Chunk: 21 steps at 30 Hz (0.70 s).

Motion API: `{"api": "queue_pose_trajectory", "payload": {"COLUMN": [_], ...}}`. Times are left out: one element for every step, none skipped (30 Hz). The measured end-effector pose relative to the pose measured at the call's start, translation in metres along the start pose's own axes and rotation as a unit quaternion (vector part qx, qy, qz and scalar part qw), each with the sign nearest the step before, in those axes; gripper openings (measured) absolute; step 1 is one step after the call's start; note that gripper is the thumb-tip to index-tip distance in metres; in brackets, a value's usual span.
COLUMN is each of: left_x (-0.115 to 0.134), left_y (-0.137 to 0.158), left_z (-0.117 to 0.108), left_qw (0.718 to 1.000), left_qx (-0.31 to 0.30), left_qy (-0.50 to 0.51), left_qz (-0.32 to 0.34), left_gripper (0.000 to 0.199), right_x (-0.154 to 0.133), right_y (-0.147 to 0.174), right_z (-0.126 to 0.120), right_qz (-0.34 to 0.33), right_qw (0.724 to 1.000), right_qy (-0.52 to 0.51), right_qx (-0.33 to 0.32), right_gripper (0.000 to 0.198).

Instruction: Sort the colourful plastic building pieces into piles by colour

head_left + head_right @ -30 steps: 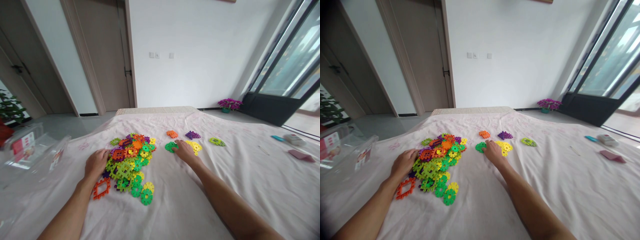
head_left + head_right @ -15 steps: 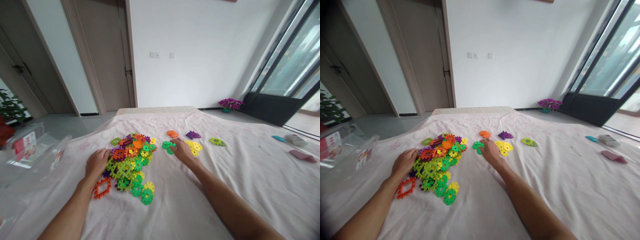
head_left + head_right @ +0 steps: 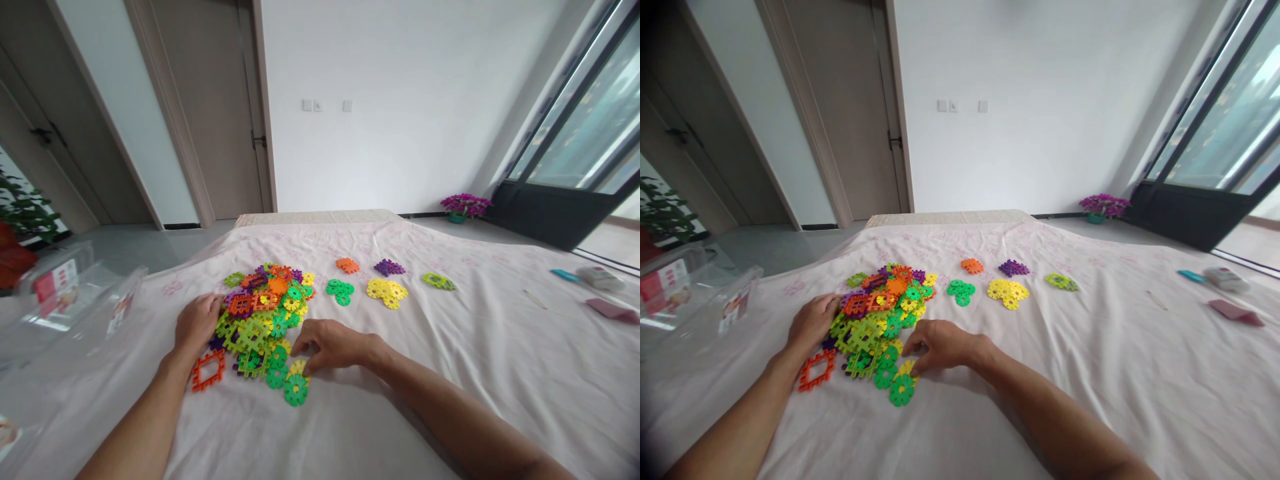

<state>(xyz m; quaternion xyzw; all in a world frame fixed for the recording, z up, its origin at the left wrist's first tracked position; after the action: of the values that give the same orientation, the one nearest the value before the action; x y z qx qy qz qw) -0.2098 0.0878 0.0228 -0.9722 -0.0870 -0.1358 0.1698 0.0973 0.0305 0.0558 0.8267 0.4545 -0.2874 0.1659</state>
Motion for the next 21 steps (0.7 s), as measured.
{"api": "queue_pose_trajectory", "payload": {"left_x": [0.000, 0.001, 0.001, 0.001, 0.001, 0.001, 0.000, 0.000, 0.000, 0.000, 0.000, -0.001, -0.001, -0.002, -0.002, -0.002, -0.002, -0.001, -0.001, 0.000, 0.000], "left_y": [0.000, 0.000, 0.000, 0.000, 0.000, 0.000, 0.000, 0.000, 0.000, 0.000, 0.000, 0.000, 0.000, 0.000, 0.000, 0.000, 0.001, 0.001, 0.001, 0.001, 0.001], "left_z": [0.000, 0.000, 0.000, 0.000, 0.000, 0.000, 0.000, 0.000, 0.000, 0.000, 0.000, 0.001, 0.001, 0.001, 0.001, 0.001, 0.001, 0.000, 0.000, 0.000, 0.000], "left_qw": [1.000, 1.000, 1.000, 1.000, 1.000, 1.000, 1.000, 1.000, 1.000, 1.000, 1.000, 1.000, 1.000, 1.000, 1.000, 1.000, 1.000, 1.000, 1.000, 1.000, 1.000], "left_qx": [-0.001, -0.001, -0.001, 0.000, 0.000, 0.002, 0.004, 0.005, 0.006, 0.006, 0.006, 0.004, 0.003, 0.002, 0.001, 0.000, 0.000, 0.000, -0.001, -0.002, -0.003], "left_qy": [0.000, -0.001, -0.001, -0.001, -0.001, 0.000, 0.001, 0.002, 0.002, 0.004, 0.005, 0.006, 0.006, 0.005, 0.004, 0.002, 0.000, -0.001, -0.001, -0.002, -0.003], "left_qz": [0.001, 0.002, 0.002, 0.002, 0.003, 0.003, 0.004, 0.005, 0.006, 0.006, 0.006, 0.004, 0.002, 0.000, -0.003, -0.005, -0.006, -0.007, -0.007, -0.008, -0.008], "left_gripper": [0.046, 0.046, 0.045, 0.045, 0.045, 0.045, 0.044, 0.044, 0.044, 0.044, 0.044, 0.044, 0.044, 0.045, 0.045, 0.045, 0.045, 0.045, 0.045, 0.046, 0.046], "right_x": [-0.001, -0.002, -0.003, -0.003, -0.003, -0.003, -0.002, -0.001, 0.000, 0.001, 0.001, 0.002, 0.003, 0.005, 0.007, 0.012, 0.018, 0.026, 0.034, 0.044, 0.054], "right_y": [0.000, -0.001, -0.001, -0.001, -0.001, -0.001, -0.001, 0.000, 0.000, 0.001, 0.001, 0.001, 0.001, 0.000, -0.001, -0.002, -0.002, -0.002, -0.001, 0.001, 0.005], "right_z": [0.002, 0.003, 0.004, 0.005, 0.005, 0.006, 0.006, 0.006, 0.007, 0.008, 0.009, 0.010, 0.011, 0.011, 0.010, 0.006, 0.001, -0.007, -0.017, -0.028, -0.040], "right_qz": [-0.003, -0.004, -0.003, 0.001, 0.010, 0.023, 0.038, 0.054, 0.068, 0.078, 0.087, 0.094, 0.098, 0.100, 0.102, 0.105, 0.109, 0.114, 0.120, 0.127, 0.134], "right_qw": [1.000, 1.000, 1.000, 1.000, 1.000, 1.000, 0.999, 0.998, 0.997, 0.996, 0.993, 0.990, 0.987, 0.983, 0.979, 0.975, 0.972, 0.970, 0.967, 0.964, 0.960], "right_qy": [0.005, 0.006, 0.005, 0.004, 0.003, 0.001, -0.004, -0.012, -0.026, -0.047, -0.072, -0.098, -0.126, -0.153, -0.176, -0.193, -0.201, -0.199, -0.187, -0.170, -0.151], "right_qx": [-0.001, -0.003, -0.007, -0.013, -0.017, -0.021, -0.023, -0.024, -0.024, -0.025, -0.024, -0.023, -0.019, -0.011, 0.002, 0.023, 0.051, 0.085, 0.122, 0.160, 0.194], "right_gripper": [0.037, 0.036, 0.034, 0.033, 0.032, 0.032, 0.032, 0.032, 0.032, 0.031, 0.030, 0.028, 0.025, 0.023, 0.021, 0.019, 0.018, 0.017, 0.016, 0.015, 0.014]}}
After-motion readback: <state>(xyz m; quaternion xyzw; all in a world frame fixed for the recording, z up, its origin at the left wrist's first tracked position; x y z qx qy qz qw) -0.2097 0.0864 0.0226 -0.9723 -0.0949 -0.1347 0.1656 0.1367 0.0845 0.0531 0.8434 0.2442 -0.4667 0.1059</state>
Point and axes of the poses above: each hand's wrist, its own y-axis away from the middle knuckle, its own z-axis out of the palm, x = y × z, the point moved 8 cm from there along -y, towards the middle knuckle, and after that the axes turned 1 degree about z, right-handed, at the moved point
